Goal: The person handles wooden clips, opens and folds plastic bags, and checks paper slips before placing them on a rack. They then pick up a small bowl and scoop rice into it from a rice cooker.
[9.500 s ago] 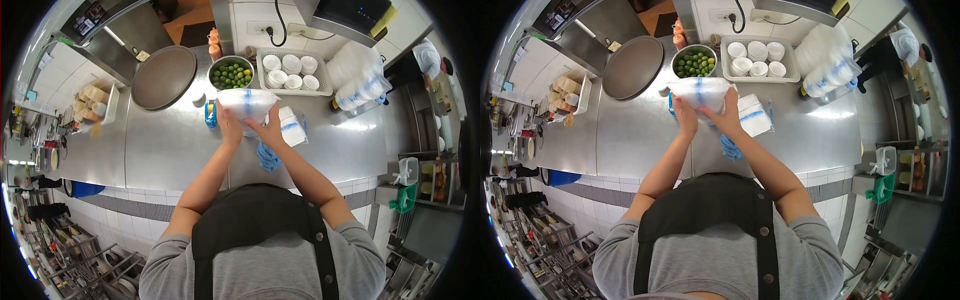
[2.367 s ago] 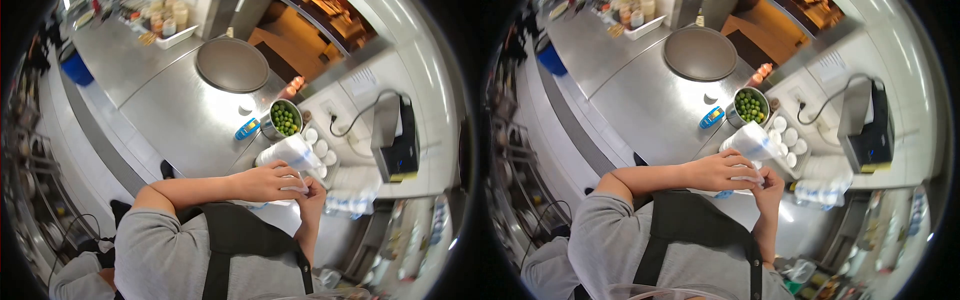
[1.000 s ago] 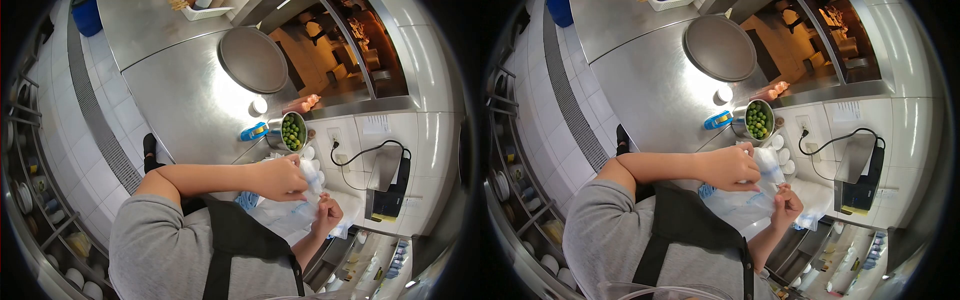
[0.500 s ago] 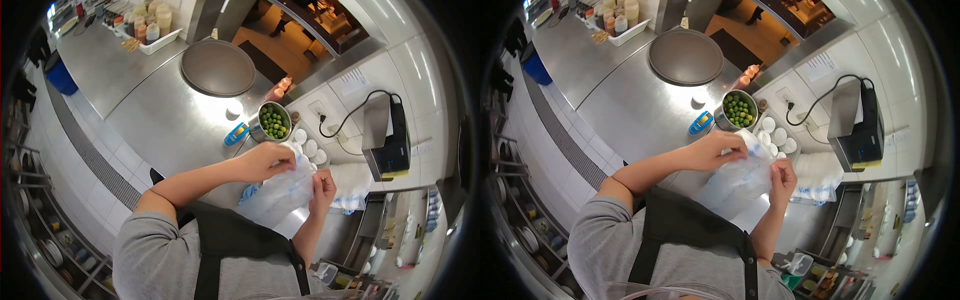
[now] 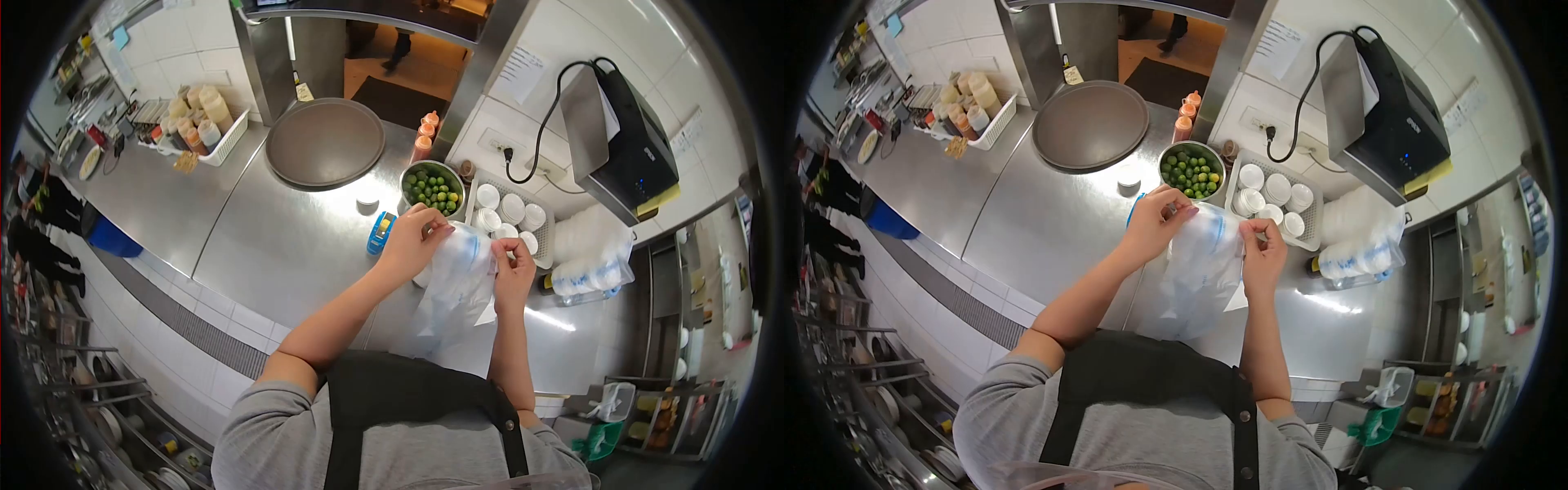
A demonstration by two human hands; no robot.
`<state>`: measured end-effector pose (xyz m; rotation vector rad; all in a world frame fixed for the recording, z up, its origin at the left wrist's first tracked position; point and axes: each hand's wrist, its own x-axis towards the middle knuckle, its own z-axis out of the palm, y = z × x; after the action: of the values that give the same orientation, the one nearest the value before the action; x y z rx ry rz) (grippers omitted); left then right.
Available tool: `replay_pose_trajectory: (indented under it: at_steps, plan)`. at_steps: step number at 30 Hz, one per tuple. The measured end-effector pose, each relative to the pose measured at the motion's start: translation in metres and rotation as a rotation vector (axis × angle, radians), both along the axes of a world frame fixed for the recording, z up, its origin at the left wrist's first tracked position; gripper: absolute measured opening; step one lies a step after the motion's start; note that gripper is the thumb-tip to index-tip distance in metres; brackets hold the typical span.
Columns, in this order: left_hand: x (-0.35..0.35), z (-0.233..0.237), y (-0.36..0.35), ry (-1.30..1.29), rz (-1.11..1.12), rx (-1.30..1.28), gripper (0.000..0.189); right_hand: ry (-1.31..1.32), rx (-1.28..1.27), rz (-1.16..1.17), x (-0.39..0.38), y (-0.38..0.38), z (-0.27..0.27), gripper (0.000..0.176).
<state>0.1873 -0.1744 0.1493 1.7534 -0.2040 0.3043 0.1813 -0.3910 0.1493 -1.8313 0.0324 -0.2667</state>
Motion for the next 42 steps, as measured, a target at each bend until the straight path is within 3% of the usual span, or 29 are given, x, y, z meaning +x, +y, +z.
replay_pose_trajectory:
  at_steps: [2,5,8,14,17,20,23,24,27,28,31,34,37,40,42]
  plan:
    - [0.008,-0.006,-0.001,0.041,-0.038,-0.049,0.017,0.055,0.079,0.02,0.006,0.0,-0.003,0.009]
    - [0.022,-0.006,0.007,0.258,-0.192,-0.125,0.022,0.247,0.449,0.139,0.022,-0.008,-0.018,0.007]
    - [0.029,-0.009,0.012,0.488,-0.283,-0.269,0.022,0.353,0.587,0.187,0.03,-0.011,-0.03,0.007]
    - [0.034,-0.022,0.013,0.639,-0.289,-0.451,0.019,0.419,0.577,0.224,0.031,-0.008,-0.027,0.007]
    - [0.043,-0.068,0.002,0.675,-0.156,-0.37,0.015,0.521,0.579,0.183,0.032,-0.008,-0.066,0.013]
    - [0.033,-0.127,-0.011,0.577,-0.059,-0.181,0.017,0.524,0.455,0.188,0.032,-0.012,-0.109,0.021]
    - [0.014,-0.122,-0.013,0.095,0.228,0.23,0.022,0.322,0.332,0.195,0.034,-0.02,-0.131,0.036]
    - [0.01,-0.114,-0.014,0.023,0.225,0.131,0.025,0.234,0.298,0.188,0.03,-0.023,-0.135,0.042]
    - [0.006,-0.072,-0.018,-0.199,0.218,-0.17,0.035,0.0,0.668,0.389,0.009,-0.019,-0.082,0.056]
    - [0.001,-0.064,-0.021,-0.154,0.133,-0.379,0.043,0.091,0.647,0.503,0.006,-0.026,-0.075,0.076]
    - [0.007,-0.053,-0.039,-0.255,0.004,-0.601,0.051,-0.143,0.182,0.495,0.006,-0.009,-0.085,0.081]
    - [0.008,-0.076,-0.055,-0.186,0.031,-0.39,0.06,0.195,0.251,0.272,-0.003,0.014,-0.062,0.079]
    - [0.012,-0.081,-0.057,-0.2,0.038,-0.354,0.062,0.075,0.232,0.268,-0.004,0.018,-0.087,0.067]
    - [0.017,-0.101,-0.051,-0.267,0.043,-0.305,0.059,-0.005,0.184,0.201,-0.003,0.026,-0.108,0.077]
    - [0.017,-0.117,-0.052,-0.149,0.086,-0.331,0.065,-0.089,0.045,0.156,0.0,0.031,-0.118,0.085]
